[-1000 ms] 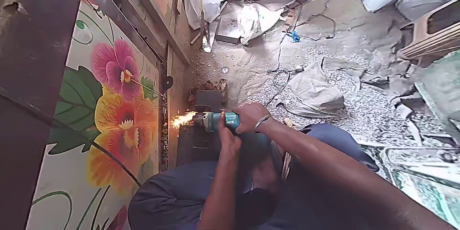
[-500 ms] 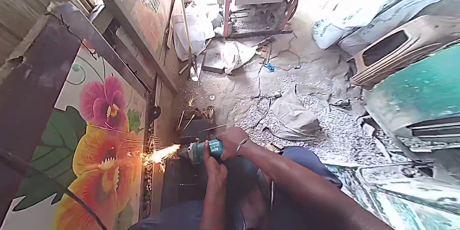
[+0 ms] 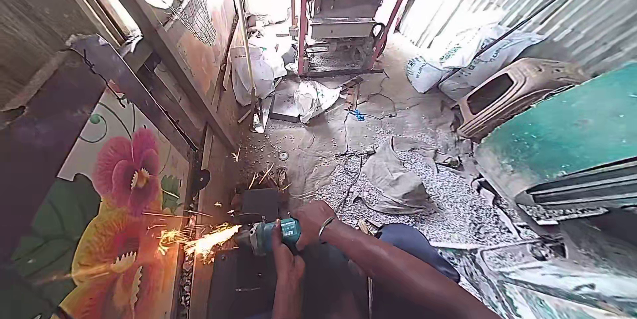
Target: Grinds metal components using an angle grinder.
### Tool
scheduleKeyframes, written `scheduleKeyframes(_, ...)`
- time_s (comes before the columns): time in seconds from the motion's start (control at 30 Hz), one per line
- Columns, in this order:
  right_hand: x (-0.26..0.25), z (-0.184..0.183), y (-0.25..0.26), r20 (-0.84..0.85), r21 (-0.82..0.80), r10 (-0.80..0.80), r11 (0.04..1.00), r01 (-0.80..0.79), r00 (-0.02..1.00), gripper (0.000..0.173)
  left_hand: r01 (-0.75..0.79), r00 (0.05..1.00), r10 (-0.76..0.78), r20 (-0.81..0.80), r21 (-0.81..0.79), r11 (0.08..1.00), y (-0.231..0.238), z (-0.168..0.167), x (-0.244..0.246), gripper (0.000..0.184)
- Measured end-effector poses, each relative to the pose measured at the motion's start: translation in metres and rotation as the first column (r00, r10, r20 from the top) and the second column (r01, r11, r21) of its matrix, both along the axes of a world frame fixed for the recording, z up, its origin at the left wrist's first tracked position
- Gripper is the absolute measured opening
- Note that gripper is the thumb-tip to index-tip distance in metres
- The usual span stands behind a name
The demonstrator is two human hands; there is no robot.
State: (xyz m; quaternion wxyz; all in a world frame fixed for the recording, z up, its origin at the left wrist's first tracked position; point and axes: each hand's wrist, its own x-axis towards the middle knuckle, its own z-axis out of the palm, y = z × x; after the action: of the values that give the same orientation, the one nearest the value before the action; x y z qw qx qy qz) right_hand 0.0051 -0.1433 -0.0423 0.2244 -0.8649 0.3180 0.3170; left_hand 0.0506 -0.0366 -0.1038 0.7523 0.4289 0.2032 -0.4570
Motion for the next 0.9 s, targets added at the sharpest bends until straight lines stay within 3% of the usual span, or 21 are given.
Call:
scheduleKeyframes(0.2, 0.005, -0.001, -0.007, 0.018, -0.001, 0.037, 0.999, -0.037, 0.999, 0.067, -0.034, 0.999, 0.034, 0.007, -0.037, 0.999, -0.003, -0.001, 0.001, 0.026)
scheduleKeyframes(0.6, -0.009, 0.007, 0.012, -0.011, 0.000, -0.048, 0.999, 0.048, 0.999, 0.068, 0.023, 1.000, -0.022, -0.018, 0.019, 1.000, 0.004, 0.003, -0.003, 0.026)
scheduleKeyframes(0.9, 0.004, -0.003, -0.006, 0.007, -0.013, 0.050, 0.999, -0.049, 0.999, 0.068, -0.010, 1.000, 0.009, 0.025, 0.064, 0.998, -0.003, 0.002, 0.000, 0.024)
